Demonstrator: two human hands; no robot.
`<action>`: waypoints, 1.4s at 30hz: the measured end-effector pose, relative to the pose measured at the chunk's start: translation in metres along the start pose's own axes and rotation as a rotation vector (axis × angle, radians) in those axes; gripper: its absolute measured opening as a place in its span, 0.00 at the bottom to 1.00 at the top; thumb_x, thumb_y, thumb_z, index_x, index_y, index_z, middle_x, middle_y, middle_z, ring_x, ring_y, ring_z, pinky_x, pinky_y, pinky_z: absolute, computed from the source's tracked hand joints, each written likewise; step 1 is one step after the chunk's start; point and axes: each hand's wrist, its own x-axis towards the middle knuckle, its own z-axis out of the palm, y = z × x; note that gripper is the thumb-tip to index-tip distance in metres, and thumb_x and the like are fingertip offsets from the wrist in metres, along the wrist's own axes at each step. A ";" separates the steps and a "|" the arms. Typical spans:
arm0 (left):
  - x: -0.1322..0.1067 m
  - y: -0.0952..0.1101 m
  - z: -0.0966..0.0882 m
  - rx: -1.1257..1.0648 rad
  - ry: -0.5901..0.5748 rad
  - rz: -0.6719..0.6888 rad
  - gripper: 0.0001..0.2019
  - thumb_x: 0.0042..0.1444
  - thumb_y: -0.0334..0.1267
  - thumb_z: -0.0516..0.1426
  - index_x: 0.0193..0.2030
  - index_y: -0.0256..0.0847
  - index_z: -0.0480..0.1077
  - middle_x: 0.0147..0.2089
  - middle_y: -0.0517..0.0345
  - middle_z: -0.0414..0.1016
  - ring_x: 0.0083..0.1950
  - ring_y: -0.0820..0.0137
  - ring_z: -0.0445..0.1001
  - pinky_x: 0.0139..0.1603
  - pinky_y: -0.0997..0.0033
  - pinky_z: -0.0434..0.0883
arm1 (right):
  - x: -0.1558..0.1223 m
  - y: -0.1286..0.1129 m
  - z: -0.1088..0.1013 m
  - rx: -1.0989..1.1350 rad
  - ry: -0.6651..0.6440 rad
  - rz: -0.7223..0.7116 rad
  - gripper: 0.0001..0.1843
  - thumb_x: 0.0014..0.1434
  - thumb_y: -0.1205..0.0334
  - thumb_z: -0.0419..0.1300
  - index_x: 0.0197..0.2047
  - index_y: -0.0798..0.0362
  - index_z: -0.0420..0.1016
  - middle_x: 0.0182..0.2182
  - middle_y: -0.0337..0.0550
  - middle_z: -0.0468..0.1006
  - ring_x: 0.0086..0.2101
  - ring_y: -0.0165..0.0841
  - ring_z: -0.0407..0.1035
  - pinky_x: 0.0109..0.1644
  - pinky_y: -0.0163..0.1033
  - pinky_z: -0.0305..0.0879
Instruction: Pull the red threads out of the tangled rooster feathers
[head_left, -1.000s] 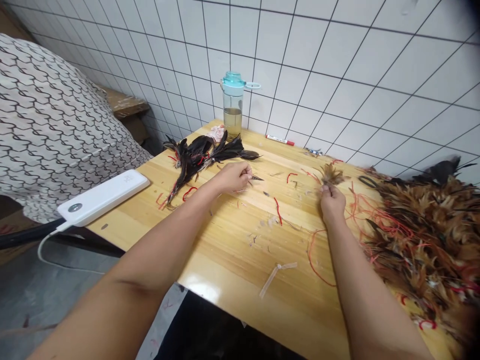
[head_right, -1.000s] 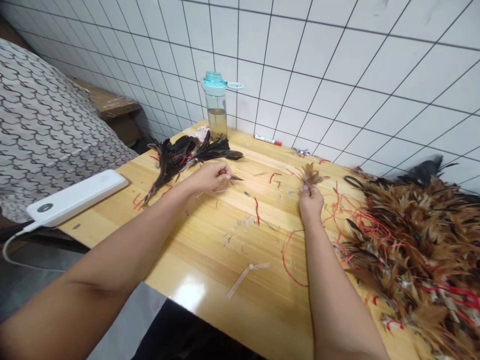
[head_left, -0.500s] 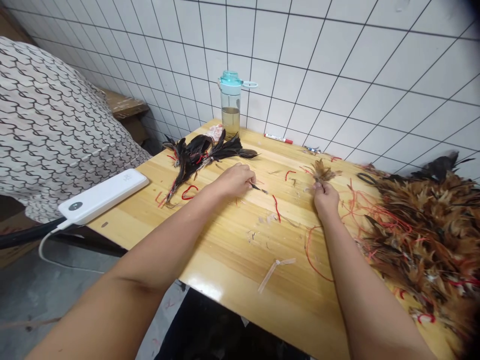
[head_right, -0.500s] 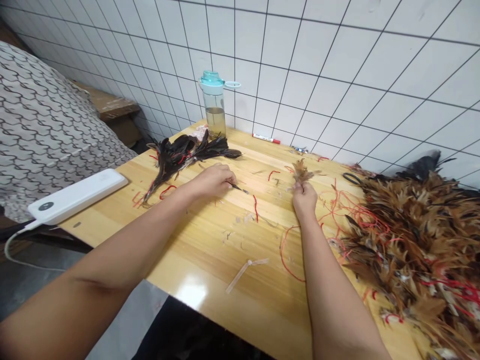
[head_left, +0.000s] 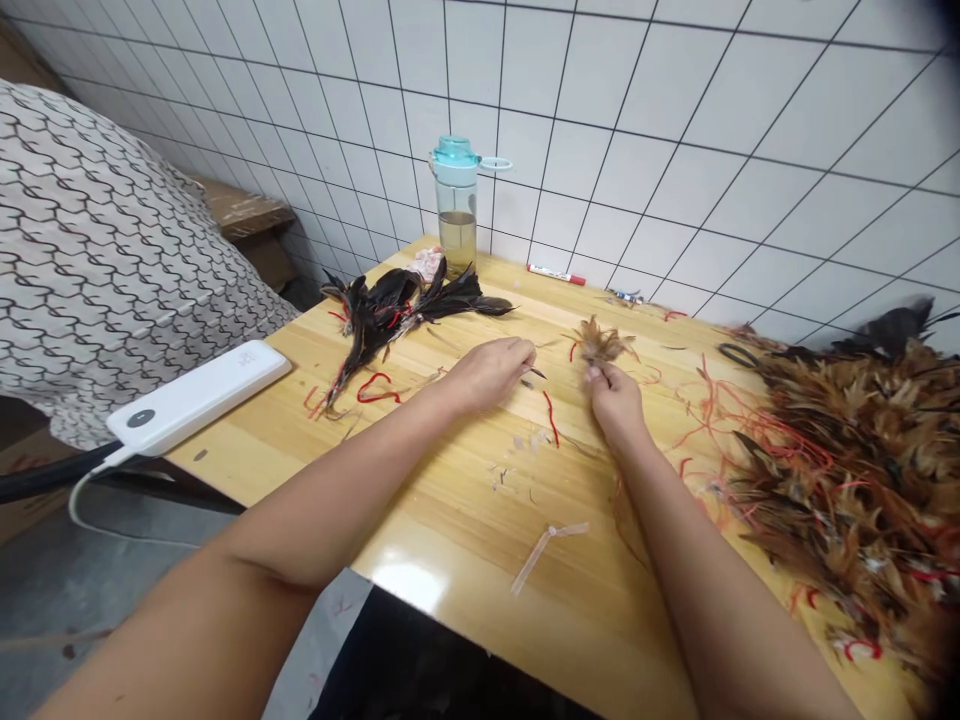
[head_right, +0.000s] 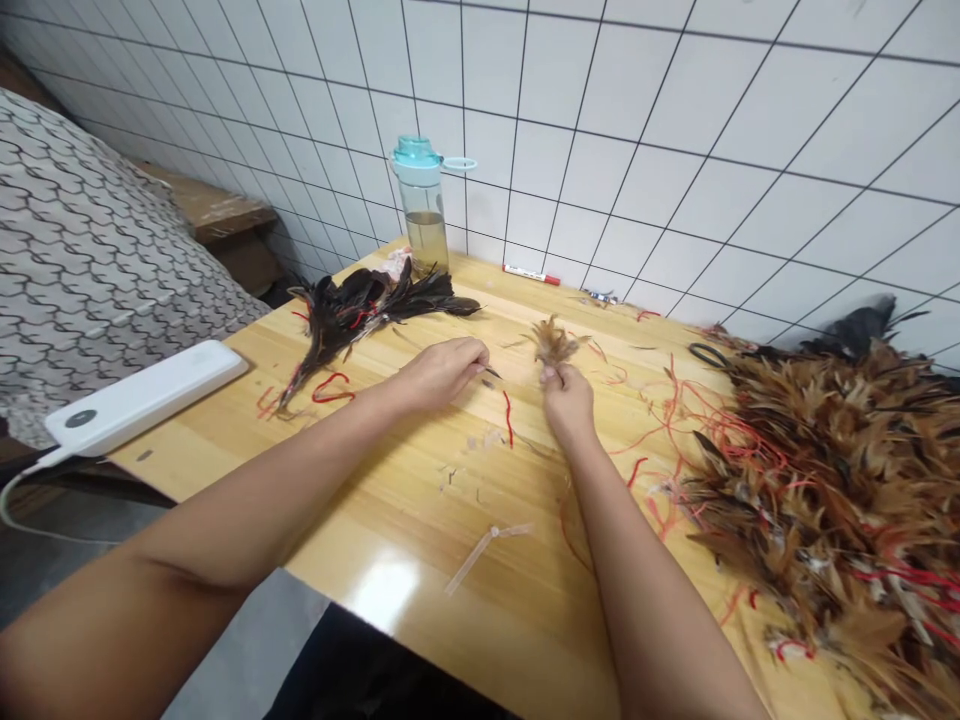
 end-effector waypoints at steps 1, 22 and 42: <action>0.000 0.003 0.001 0.001 0.012 0.037 0.06 0.61 0.30 0.48 0.38 0.39 0.66 0.37 0.54 0.70 0.39 0.68 0.67 0.42 0.70 0.64 | -0.004 -0.005 0.004 -0.001 -0.033 -0.005 0.15 0.53 0.52 0.51 0.27 0.53 0.72 0.26 0.43 0.75 0.31 0.37 0.67 0.39 0.40 0.59; -0.001 0.014 0.003 0.015 0.139 0.209 0.08 0.63 0.32 0.48 0.37 0.37 0.67 0.35 0.52 0.70 0.38 0.68 0.68 0.41 0.70 0.66 | -0.018 -0.013 0.016 0.175 -0.225 0.103 0.14 0.47 0.50 0.58 0.23 0.53 0.73 0.23 0.39 0.75 0.29 0.33 0.65 0.38 0.39 0.59; -0.001 0.016 0.007 0.177 0.120 0.232 0.11 0.65 0.33 0.47 0.37 0.37 0.70 0.35 0.52 0.70 0.39 0.68 0.67 0.42 0.69 0.65 | -0.023 -0.025 0.012 0.430 -0.408 0.238 0.20 0.36 0.46 0.67 0.25 0.54 0.73 0.22 0.37 0.73 0.26 0.29 0.62 0.33 0.35 0.57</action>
